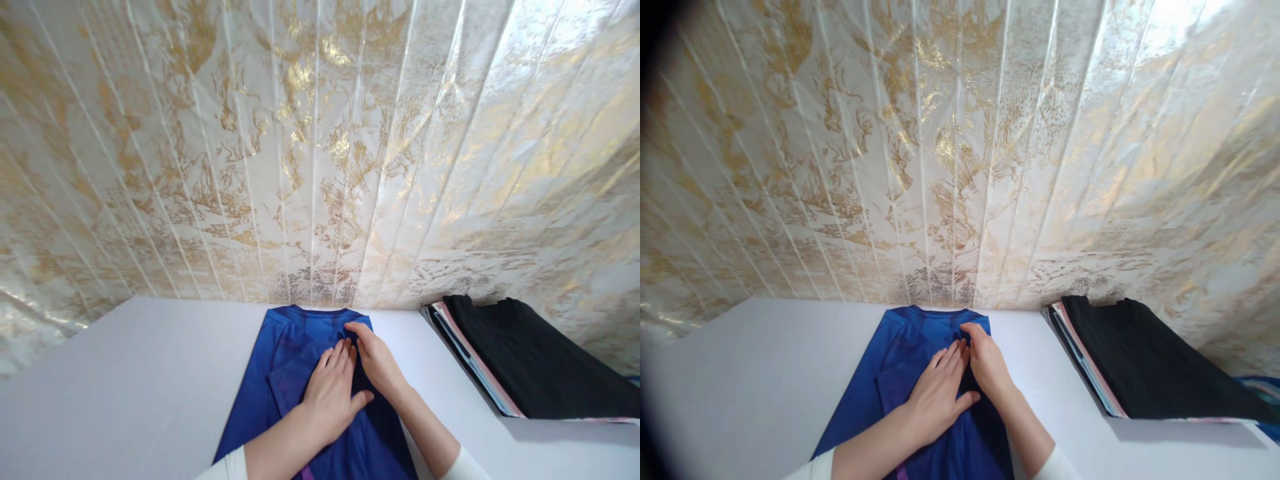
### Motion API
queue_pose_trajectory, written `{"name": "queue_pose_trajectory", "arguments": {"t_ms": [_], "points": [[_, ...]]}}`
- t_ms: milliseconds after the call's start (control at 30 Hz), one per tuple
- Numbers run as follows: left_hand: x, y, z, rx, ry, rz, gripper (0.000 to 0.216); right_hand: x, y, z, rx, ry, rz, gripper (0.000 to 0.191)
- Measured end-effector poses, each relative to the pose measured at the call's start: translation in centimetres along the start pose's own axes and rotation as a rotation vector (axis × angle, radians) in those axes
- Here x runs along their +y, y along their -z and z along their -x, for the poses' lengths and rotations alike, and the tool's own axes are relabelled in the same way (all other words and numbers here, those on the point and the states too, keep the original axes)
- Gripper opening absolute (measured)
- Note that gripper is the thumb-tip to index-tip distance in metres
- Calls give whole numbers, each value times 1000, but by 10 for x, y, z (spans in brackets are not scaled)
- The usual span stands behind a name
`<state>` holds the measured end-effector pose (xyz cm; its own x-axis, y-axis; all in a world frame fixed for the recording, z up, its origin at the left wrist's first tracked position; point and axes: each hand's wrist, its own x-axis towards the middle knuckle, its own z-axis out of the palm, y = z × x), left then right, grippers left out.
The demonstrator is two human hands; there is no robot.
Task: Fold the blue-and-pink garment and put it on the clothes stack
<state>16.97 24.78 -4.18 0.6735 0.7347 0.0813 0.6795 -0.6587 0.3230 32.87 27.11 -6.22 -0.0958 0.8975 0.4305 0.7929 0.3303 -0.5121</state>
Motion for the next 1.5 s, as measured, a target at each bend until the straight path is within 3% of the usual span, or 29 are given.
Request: {"name": "queue_pose_trajectory", "arguments": {"t_ms": [200, 567, 667, 867, 1000, 1233, 1500], "points": [[-16, 6, 17, 15, 17, -41, 72, -3, -17, 13, -176, 11, 218, 46], [-42, 22, 60, -27, 146, -175, 75, -14, -8, 11, -248, -21, 292, 59], [-37, 28, 71, -72, 153, -169, 73, -14, -6, 11, -265, -41, 268, 65], [-10, 29, 83, -235, -43, 4, 77, -18, -7, 12, -272, -33, 300, 64], [-5, 30, 85, -268, -36, 34, 77, -20, -6, 11, -285, -34, 317, 63], [-11, 33, 81, -218, -62, -10, 71, -27, 0, 9, -238, -23, 307, 62], [-37, 24, 79, -64, 54, -154, 73, -54, -12, 20, -314, -51, 410, 70]]}}
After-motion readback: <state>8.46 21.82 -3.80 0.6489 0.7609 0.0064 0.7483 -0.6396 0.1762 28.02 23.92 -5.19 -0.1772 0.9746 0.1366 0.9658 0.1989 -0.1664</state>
